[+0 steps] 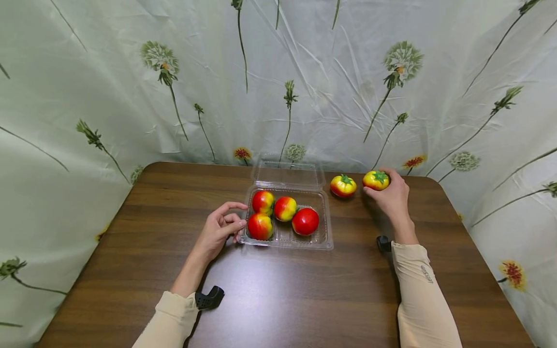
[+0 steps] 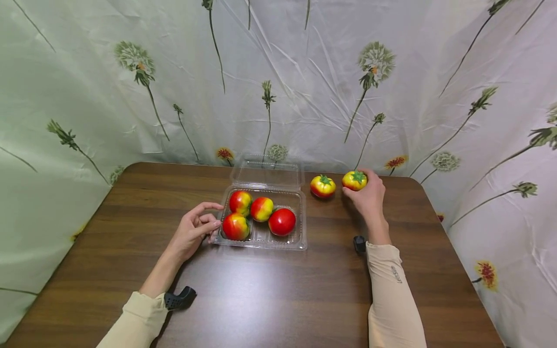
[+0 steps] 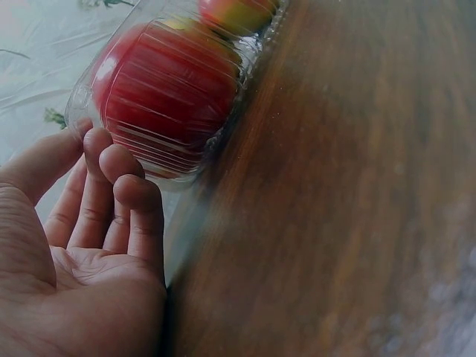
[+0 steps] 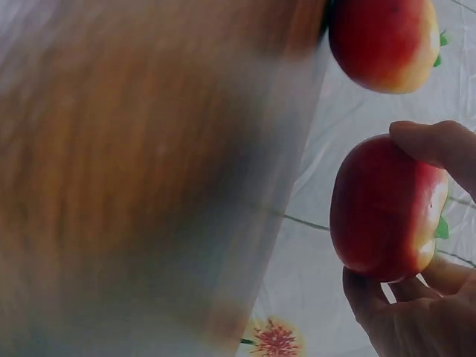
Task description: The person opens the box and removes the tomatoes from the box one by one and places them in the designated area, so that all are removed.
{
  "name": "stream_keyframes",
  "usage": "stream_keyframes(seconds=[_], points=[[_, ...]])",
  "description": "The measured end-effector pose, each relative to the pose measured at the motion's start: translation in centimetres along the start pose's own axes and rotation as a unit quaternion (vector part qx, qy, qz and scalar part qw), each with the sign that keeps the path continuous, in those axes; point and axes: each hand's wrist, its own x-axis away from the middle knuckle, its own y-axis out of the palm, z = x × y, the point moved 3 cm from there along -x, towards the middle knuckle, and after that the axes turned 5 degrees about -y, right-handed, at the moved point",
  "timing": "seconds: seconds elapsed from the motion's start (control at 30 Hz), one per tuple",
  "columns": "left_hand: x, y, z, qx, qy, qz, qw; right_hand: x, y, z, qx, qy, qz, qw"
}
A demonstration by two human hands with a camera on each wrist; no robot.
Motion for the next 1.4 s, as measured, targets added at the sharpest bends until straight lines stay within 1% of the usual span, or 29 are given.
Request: stream_keyframes(seconds=[0.13, 0.4, 0.57, 0.67, 0.9, 1.13, 1.4], points=[[0.0, 0.0, 0.1, -0.001, 0.0, 0.004, 1.0, -0.1, 0.1, 0.3, 0.003, 0.003, -0.019, 0.9998], [0.0, 0.0, -0.2, -0.002, 0.001, 0.002, 1.0, 0.2, 0.3, 1.0, 0.022, -0.007, -0.062, 0.9978], [0.3, -0.1, -0.3, -0.004, -0.002, -0.003, 1.0, 0.6, 0.6, 1.3, 0.021, 0.0, -0.083, 0.9963], [0.4, -0.1, -0.4, -0.006, -0.005, -0.002, 1.0, 0.7, 0.7, 1.5, 0.021, 0.004, -0.086, 0.9961], [0.1, 0.0, -0.1, -0.005, 0.003, -0.003, 1.0, 0.4, 0.3, 1.7, 0.02, 0.01, -0.072, 0.9972], [0.0, 0.1, 0.0, -0.003, 0.004, -0.004, 1.0, 0.4, 0.0, 1.6, 0.024, 0.019, -0.082, 0.9962], [0.1, 0.0, -0.1, -0.001, 0.002, -0.003, 1.0, 0.6, 0.1, 1.7, 0.025, 0.046, -0.089, 0.9946]])
